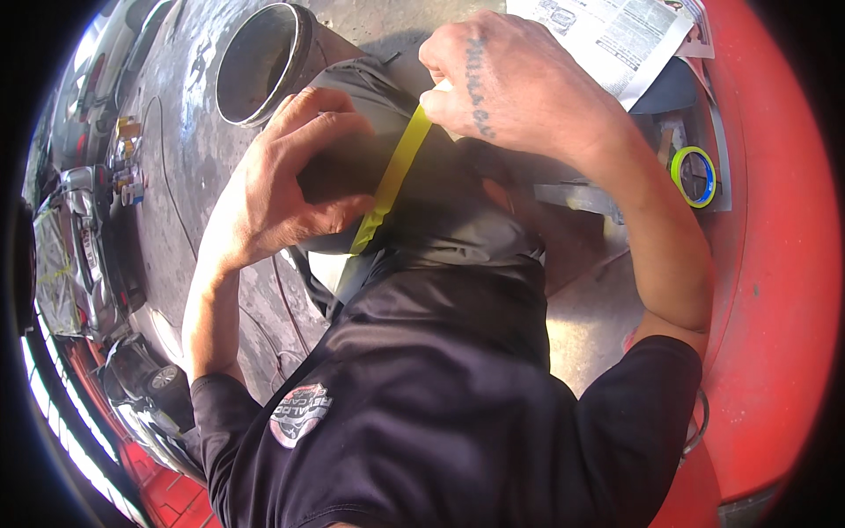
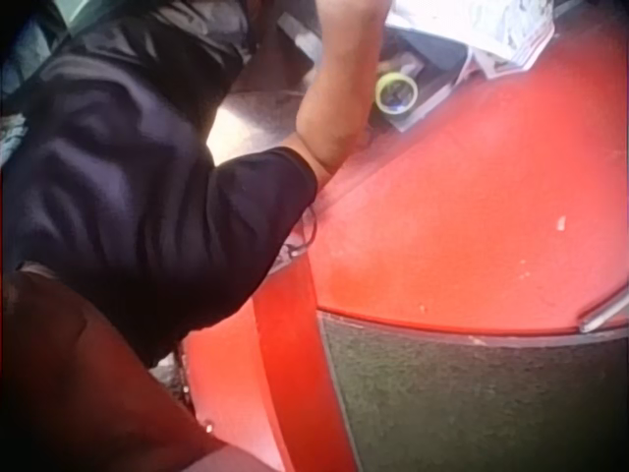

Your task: The person kneels on the floor and applies bright yellow masking tape to the edges of a detached car side mirror. They carefully wrap the tape around the contours of the mirror housing, including the mounting bracket area, and smooth it down to ensure adhesion.

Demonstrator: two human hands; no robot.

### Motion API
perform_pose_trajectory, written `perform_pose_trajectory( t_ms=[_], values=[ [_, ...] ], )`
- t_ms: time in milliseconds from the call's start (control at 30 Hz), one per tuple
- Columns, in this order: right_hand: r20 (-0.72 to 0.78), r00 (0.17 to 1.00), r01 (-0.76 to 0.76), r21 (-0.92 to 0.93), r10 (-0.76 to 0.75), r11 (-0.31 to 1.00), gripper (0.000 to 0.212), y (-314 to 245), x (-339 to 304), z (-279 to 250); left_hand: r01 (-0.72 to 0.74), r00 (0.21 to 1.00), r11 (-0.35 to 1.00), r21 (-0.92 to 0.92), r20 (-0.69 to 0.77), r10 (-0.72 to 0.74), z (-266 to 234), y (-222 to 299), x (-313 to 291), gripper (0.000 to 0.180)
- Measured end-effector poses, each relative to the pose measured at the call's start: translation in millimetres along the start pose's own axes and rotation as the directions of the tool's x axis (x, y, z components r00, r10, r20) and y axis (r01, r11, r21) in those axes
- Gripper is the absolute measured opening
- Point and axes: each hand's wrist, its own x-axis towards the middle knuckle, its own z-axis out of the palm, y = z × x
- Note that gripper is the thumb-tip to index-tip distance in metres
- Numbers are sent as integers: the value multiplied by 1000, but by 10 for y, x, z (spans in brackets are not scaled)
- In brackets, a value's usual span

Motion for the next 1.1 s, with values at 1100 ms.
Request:
perform_pose_trajectory(
  t_ms=[1100],
  values=[
    [103,992,-103,272,77,957,40,161,78,63,-179,969,973,146,197,149,-67,67,168,51]
  ],
)
